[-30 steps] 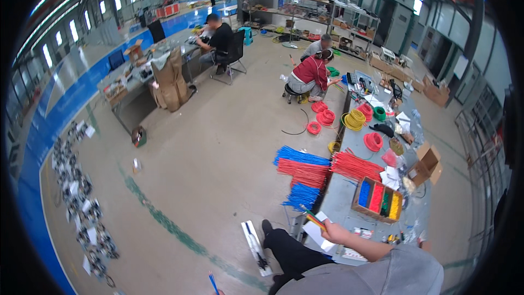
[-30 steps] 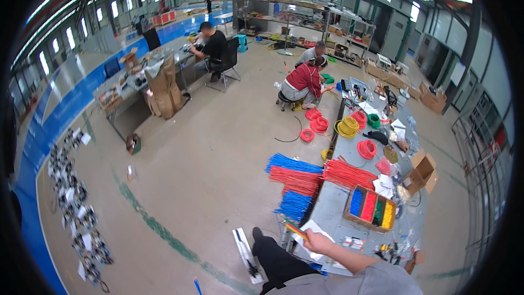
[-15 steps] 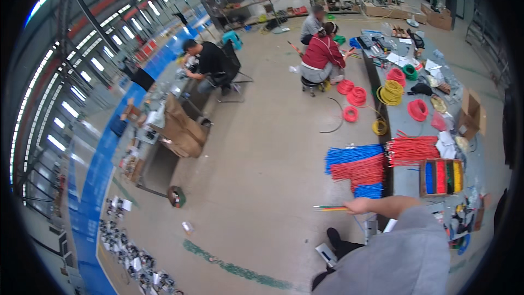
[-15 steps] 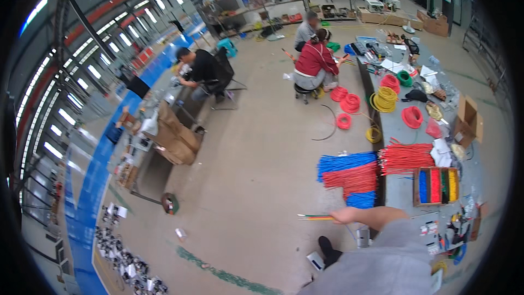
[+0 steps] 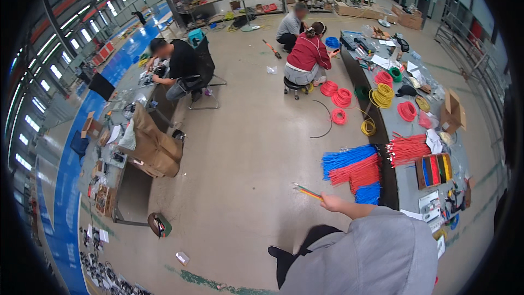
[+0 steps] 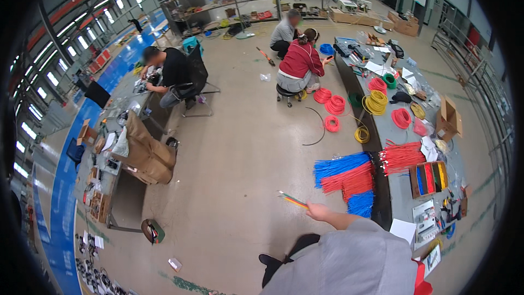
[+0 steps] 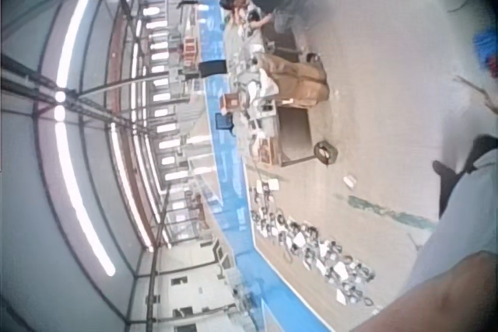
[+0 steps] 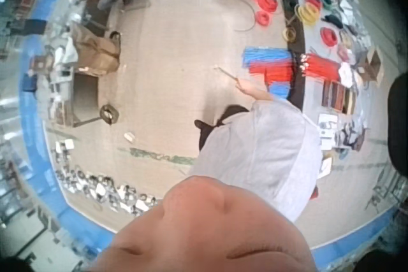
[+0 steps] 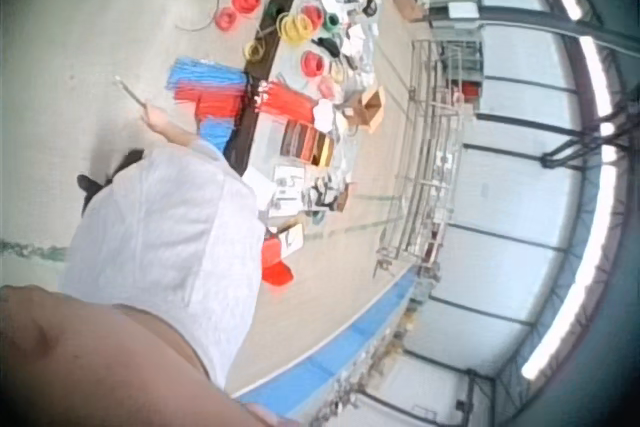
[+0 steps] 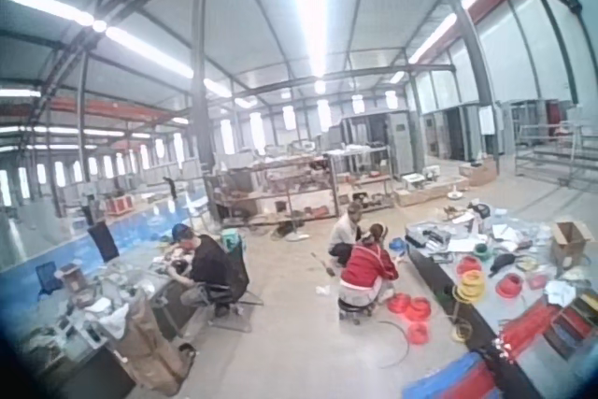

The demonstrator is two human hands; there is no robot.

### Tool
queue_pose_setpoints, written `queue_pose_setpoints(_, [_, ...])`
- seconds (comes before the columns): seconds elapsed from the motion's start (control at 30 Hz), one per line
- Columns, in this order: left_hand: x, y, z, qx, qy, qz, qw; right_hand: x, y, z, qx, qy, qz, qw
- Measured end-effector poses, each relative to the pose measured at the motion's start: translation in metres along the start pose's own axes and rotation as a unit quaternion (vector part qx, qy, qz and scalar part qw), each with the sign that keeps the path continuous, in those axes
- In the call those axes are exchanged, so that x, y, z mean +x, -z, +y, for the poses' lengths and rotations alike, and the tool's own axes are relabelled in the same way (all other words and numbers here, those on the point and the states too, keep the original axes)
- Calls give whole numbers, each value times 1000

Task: The person sits on a low stool and assembles an electrical panel by stripping red wires, inserting them into circuit breakers, and crimping terminals. They use a wire stripper and a crimping tool to prepare and secure the connections.

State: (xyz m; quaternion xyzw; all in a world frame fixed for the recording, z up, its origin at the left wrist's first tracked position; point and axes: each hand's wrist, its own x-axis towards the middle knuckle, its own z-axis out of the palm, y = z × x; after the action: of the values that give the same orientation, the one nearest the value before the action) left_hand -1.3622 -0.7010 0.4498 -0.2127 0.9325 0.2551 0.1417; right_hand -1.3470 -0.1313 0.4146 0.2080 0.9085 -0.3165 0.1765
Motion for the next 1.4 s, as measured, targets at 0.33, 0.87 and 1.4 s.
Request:
queue_pose_setpoints(0.33, [448,36,283,-35,-166,21,985,51,39,-19,100,-292,100,946])
queue_pose_setpoints(0.87, [793,-37,818,-27,-200,-64,977,759,350,-197,124,-95,102,982])
queue_pose_setpoints(1.4, [936,-263,1601,59,-463,-346,814,1065,557,-106,212,-369,128,896])
